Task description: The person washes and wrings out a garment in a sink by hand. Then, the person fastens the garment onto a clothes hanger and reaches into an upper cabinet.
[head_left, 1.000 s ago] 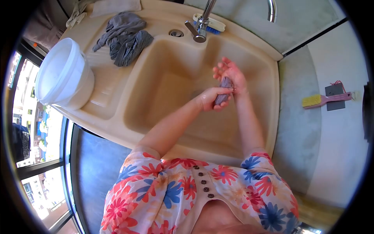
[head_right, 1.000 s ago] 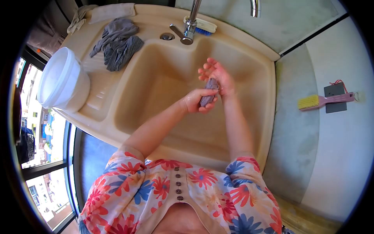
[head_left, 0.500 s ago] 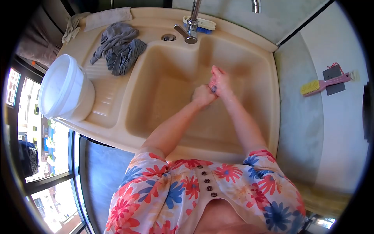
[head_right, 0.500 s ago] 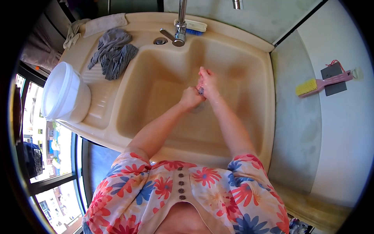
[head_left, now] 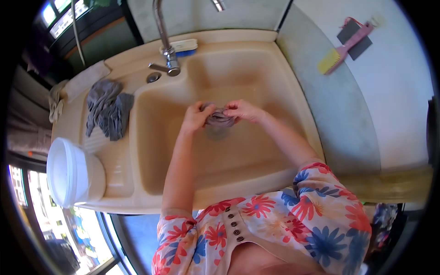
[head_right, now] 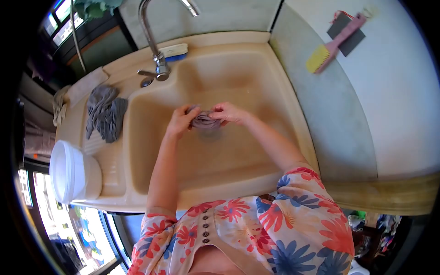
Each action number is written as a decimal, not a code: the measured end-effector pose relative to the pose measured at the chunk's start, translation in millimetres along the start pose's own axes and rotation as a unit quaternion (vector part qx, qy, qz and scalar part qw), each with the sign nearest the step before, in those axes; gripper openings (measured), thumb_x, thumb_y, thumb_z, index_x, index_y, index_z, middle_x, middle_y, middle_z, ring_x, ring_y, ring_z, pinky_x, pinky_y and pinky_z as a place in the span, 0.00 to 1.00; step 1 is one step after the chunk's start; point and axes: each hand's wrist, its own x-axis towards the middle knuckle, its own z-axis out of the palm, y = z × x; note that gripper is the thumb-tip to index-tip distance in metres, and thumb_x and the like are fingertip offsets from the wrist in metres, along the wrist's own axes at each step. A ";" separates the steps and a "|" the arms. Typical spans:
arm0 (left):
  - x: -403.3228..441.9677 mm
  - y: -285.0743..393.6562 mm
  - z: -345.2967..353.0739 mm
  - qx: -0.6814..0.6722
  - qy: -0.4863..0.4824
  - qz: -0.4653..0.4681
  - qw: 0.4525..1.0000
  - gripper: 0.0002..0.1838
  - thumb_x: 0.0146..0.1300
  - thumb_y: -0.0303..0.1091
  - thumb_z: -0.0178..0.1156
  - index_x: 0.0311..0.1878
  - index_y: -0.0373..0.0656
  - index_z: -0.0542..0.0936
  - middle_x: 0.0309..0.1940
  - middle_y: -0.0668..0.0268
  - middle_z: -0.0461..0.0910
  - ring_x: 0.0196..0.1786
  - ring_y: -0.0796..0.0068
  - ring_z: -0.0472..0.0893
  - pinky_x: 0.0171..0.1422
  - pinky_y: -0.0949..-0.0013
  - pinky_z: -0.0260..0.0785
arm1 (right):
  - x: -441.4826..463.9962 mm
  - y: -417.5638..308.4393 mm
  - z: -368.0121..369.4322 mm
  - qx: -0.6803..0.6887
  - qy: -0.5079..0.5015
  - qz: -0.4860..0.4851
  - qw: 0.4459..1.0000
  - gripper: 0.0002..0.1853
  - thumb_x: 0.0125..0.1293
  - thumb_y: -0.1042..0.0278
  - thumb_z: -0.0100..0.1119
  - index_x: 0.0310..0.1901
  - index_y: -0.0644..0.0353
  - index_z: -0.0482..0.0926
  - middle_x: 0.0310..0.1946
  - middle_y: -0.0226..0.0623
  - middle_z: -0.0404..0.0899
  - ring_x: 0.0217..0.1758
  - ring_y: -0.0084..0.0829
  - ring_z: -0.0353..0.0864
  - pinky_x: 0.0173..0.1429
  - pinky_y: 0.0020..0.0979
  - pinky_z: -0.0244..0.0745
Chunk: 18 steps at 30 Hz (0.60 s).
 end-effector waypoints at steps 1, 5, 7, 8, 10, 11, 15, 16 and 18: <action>-1.7 2.9 -1.9 -0.044 0.013 0.021 0.999 0.16 0.55 0.42 0.62 0.38 0.37 0.78 0.22 0.70 0.75 0.22 0.85 0.71 0.21 0.78 0.61 | 0.0 4.5 -3.9 -0.010 0.015 -0.019 1.000 0.13 0.57 0.56 0.60 0.38 0.55 0.77 0.29 0.25 0.76 0.33 0.18 0.73 0.33 0.25 0.71; -9.4 20.8 -12.7 -0.117 0.103 0.082 0.984 0.14 0.54 0.40 0.62 0.35 0.39 0.78 0.20 0.72 0.74 0.21 0.85 0.71 0.21 0.78 0.60 | -4.7 7.3 -24.5 0.004 0.077 -0.101 0.992 0.10 0.57 0.59 0.59 0.34 0.56 0.78 0.27 0.25 0.76 0.32 0.18 0.73 0.37 0.24 0.70; -9.5 21.2 -33.2 -0.122 0.164 0.088 0.975 0.12 0.54 0.40 0.63 0.34 0.40 0.79 0.19 0.73 0.74 0.21 0.85 0.70 0.22 0.79 0.59 | -16.9 -6.2 -43.8 0.049 0.123 -0.144 0.981 0.10 0.57 0.59 0.59 0.34 0.57 0.78 0.27 0.25 0.76 0.32 0.18 0.73 0.37 0.23 0.69; -12.7 22.8 -44.1 -0.131 0.173 0.094 0.972 0.11 0.53 0.38 0.64 0.33 0.41 0.79 0.19 0.74 0.74 0.21 0.86 0.71 0.22 0.79 0.57 | -23.5 -15.4 -54.4 0.079 0.149 -0.166 0.972 0.11 0.56 0.58 0.60 0.33 0.57 0.78 0.26 0.24 0.76 0.31 0.18 0.73 0.36 0.23 0.69; -23.7 28.2 -65.2 -0.160 0.196 0.084 0.964 0.10 0.52 0.38 0.64 0.32 0.42 0.78 0.19 0.73 0.74 0.21 0.85 0.71 0.22 0.79 0.57 | -33.7 -33.9 -82.3 0.028 0.212 -0.166 0.963 0.11 0.57 0.59 0.60 0.34 0.57 0.78 0.27 0.26 0.77 0.31 0.19 0.74 0.39 0.26 0.70; -27.3 29.2 -72.7 -0.177 0.203 0.082 0.960 0.10 0.52 0.38 0.65 0.31 0.43 0.78 0.19 0.73 0.75 0.21 0.85 0.71 0.22 0.79 0.56 | -37.2 -43.0 -93.0 0.046 0.251 -0.179 0.950 0.11 0.57 0.60 0.59 0.35 0.58 0.78 0.28 0.27 0.77 0.31 0.20 0.74 0.39 0.26 0.70; -32.0 16.3 -99.6 -0.198 0.193 0.093 0.956 0.09 0.51 0.37 0.66 0.30 0.44 0.78 0.22 0.74 0.75 0.22 0.86 0.71 0.24 0.80 0.59 | -45.2 -88.1 -109.2 0.183 0.282 -0.284 0.898 0.09 0.59 0.64 0.57 0.36 0.60 0.78 0.30 0.30 0.78 0.30 0.22 0.74 0.39 0.28 0.70; -29.8 11.5 -100.1 -0.200 0.188 0.090 0.957 0.09 0.51 0.37 0.66 0.30 0.44 0.78 0.22 0.74 0.76 0.23 0.86 0.71 0.25 0.80 0.59 | -47.5 -100.4 -107.3 0.196 0.285 -0.293 0.891 0.09 0.60 0.65 0.57 0.36 0.60 0.78 0.30 0.30 0.78 0.30 0.22 0.74 0.39 0.28 0.70; -26.0 1.4 -102.4 -0.204 0.182 0.087 0.958 0.08 0.52 0.36 0.66 0.30 0.44 0.78 0.22 0.74 0.76 0.24 0.86 0.72 0.26 0.80 0.60 | -47.4 -127.7 -96.9 0.223 0.288 -0.312 0.877 0.08 0.60 0.66 0.56 0.36 0.61 0.78 0.31 0.30 0.78 0.31 0.22 0.74 0.41 0.28 0.70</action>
